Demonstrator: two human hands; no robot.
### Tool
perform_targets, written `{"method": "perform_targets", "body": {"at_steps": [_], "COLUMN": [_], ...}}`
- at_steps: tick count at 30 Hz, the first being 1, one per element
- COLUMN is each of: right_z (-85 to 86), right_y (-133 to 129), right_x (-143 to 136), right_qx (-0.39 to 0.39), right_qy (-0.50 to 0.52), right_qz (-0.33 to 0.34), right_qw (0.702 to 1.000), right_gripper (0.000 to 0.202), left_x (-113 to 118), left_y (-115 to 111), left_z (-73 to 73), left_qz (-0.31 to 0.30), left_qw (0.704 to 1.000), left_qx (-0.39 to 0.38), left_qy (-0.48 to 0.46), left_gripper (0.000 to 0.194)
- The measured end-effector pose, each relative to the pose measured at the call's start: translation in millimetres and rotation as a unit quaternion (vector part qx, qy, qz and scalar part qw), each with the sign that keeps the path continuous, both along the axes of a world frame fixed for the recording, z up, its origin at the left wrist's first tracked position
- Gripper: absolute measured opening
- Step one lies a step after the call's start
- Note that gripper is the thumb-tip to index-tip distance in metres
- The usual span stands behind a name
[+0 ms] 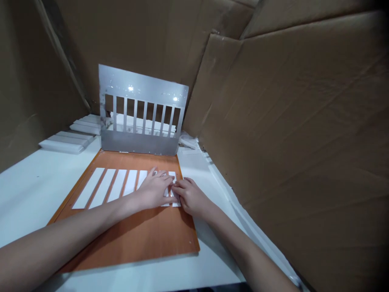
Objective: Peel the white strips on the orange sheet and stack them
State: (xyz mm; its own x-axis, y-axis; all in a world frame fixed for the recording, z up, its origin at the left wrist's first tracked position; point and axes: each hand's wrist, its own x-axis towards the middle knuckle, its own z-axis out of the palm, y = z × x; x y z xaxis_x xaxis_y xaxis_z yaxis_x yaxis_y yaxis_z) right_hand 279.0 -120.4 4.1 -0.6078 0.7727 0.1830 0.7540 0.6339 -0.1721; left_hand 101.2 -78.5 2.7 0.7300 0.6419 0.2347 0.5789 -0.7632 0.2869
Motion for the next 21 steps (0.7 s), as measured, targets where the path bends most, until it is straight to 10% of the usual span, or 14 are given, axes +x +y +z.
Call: {"method": "perform_targets", "body": {"at_steps": [21], "right_z": [3.4], "right_y": [3.3], "right_x": [7.9], "right_qx": [-0.032], "right_qy": [0.130], "right_qz": [-0.036], "right_qw": [0.990], "right_gripper": [0.033], "left_x": [-0.1], "left_y": [1.2], "left_z": [-4.3], "left_qz": [-0.006], "left_qw": [1.000], "left_qx": [-0.001], "left_qy": [0.023], "left_gripper": [0.040]}}
